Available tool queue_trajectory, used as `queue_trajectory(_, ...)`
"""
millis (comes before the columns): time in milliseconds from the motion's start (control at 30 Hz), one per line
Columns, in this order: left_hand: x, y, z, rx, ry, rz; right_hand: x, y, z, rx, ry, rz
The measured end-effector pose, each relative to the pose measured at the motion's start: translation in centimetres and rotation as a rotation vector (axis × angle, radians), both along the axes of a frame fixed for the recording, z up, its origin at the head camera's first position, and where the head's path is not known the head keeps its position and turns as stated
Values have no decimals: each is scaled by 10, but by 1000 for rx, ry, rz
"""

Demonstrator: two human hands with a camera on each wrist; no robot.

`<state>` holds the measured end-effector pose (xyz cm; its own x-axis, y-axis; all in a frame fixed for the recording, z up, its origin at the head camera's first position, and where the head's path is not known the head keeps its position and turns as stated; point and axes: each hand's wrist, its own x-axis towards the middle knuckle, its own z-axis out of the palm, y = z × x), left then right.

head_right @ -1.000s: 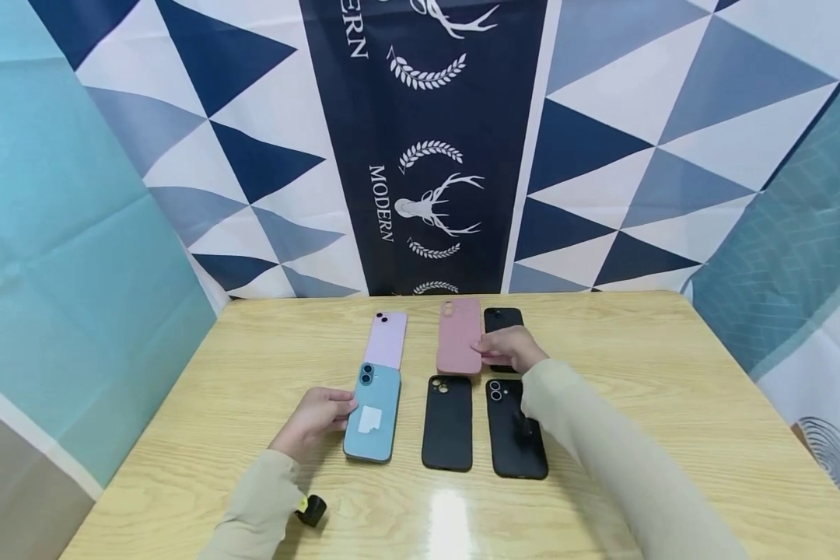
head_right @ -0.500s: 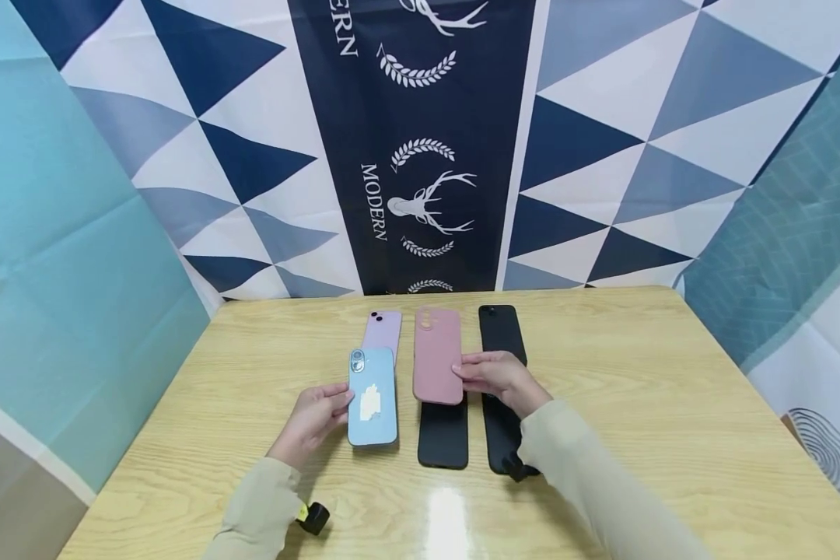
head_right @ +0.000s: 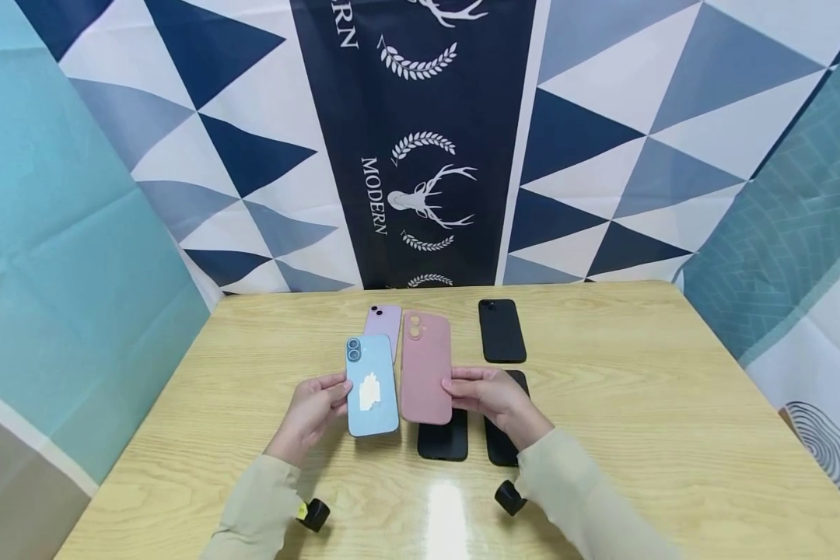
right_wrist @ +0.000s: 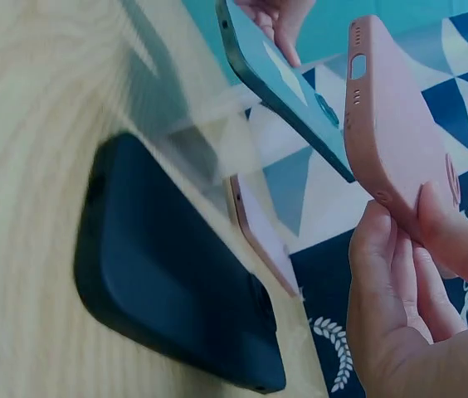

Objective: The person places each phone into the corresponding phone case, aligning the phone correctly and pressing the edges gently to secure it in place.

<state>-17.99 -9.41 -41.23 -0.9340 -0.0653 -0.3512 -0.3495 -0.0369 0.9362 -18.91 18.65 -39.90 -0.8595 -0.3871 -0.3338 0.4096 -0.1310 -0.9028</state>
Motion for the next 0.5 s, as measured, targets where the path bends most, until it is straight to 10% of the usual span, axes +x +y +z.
queue_trajectory(500, 14, 15, 18, 7, 82, -50, 21, -10, 10, 37, 73, 9)
